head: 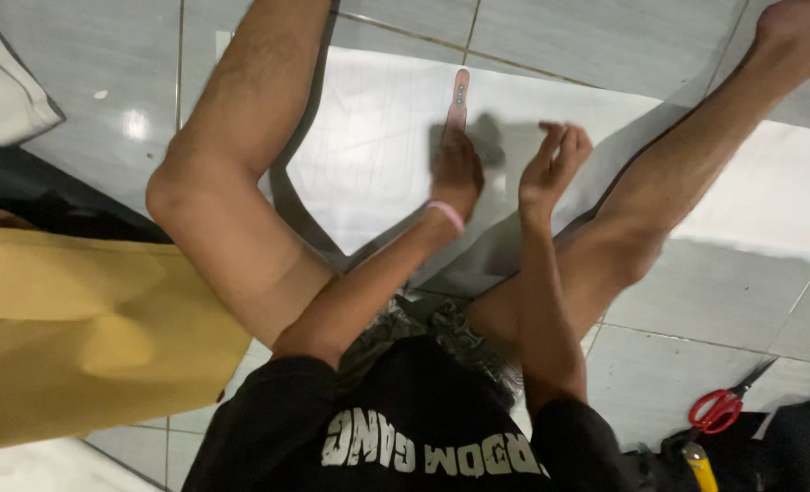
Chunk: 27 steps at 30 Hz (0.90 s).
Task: The person sorts through several sheets of material on the floor, then sits and uses a ruler and a pen to mark a straight line on a white sheet. The person repeatedly repositions the ruler and draws along its edge to create a marked line.
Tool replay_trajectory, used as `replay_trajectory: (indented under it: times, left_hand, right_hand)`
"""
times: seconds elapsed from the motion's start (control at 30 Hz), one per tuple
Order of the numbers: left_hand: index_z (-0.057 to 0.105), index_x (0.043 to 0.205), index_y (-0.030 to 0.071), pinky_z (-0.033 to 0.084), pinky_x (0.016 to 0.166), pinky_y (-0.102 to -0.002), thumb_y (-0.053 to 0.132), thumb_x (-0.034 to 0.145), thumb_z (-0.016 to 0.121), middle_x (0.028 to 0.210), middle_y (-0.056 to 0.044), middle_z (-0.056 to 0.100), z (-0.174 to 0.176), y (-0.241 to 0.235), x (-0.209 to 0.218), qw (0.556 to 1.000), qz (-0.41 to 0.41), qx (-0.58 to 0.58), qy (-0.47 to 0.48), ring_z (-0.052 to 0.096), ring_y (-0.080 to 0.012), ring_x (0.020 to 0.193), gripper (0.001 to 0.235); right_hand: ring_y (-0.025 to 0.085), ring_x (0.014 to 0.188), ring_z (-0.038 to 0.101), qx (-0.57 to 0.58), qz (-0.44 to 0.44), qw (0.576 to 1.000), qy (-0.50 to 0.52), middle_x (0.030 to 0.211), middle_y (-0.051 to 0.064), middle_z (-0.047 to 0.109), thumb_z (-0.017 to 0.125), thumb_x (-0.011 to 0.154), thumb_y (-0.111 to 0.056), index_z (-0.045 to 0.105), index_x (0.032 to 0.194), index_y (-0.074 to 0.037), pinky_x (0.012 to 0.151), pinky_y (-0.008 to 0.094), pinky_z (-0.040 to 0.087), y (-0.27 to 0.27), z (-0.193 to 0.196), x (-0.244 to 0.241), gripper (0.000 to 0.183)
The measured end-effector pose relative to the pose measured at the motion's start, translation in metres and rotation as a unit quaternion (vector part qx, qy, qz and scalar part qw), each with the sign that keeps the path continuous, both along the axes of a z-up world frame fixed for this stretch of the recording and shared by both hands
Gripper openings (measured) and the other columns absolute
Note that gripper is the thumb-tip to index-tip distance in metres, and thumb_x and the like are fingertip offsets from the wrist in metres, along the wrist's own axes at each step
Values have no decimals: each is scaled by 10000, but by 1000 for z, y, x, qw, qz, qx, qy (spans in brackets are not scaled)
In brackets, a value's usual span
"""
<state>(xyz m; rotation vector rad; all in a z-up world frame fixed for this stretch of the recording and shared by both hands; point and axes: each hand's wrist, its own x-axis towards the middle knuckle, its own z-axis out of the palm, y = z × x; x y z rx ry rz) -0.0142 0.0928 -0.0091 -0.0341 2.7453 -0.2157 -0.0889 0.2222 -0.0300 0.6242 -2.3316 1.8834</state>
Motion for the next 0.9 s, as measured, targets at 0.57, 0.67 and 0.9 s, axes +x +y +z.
replay_trajectory:
  times: [0.57, 0.67, 0.9]
  left_hand:
    - [513, 1427, -20, 565, 791, -354, -23, 812, 814, 1445, -163, 534, -34, 84, -17, 926, -129, -282, -214, 528, -358, 1274, 685]
    - [517, 1427, -21, 578, 777, -355, -42, 812, 825, 1454, -148, 538, -8, 57, -17, 947, -100, -235, -197, 518, -373, 1309, 688]
    - [425, 1399, -61, 503, 721, -305, -17, 728, 827, 1522, -414, 331, 47, -1, -38, 966, -121, -129, -187, 353, -518, 1386, 783]
  right_hand:
    - [285, 1247, 615, 432, 465, 767, 96, 1090, -9, 748, 754, 801, -188, 762, 987, -161, 942, 374, 533, -69, 97, -7, 188]
    - [286, 970, 718, 462, 415, 782, 56, 1066, 45, 752, 722, 899, -146, 759, 1080, -141, 844, 404, 569, -73, 96, -30, 185]
    - [290, 878, 728, 291, 298, 890, 185, 1068, 100, 762, 583, 1036, 5, 721, 1104, -56, 748, 361, 589, -92, 97, -80, 165]
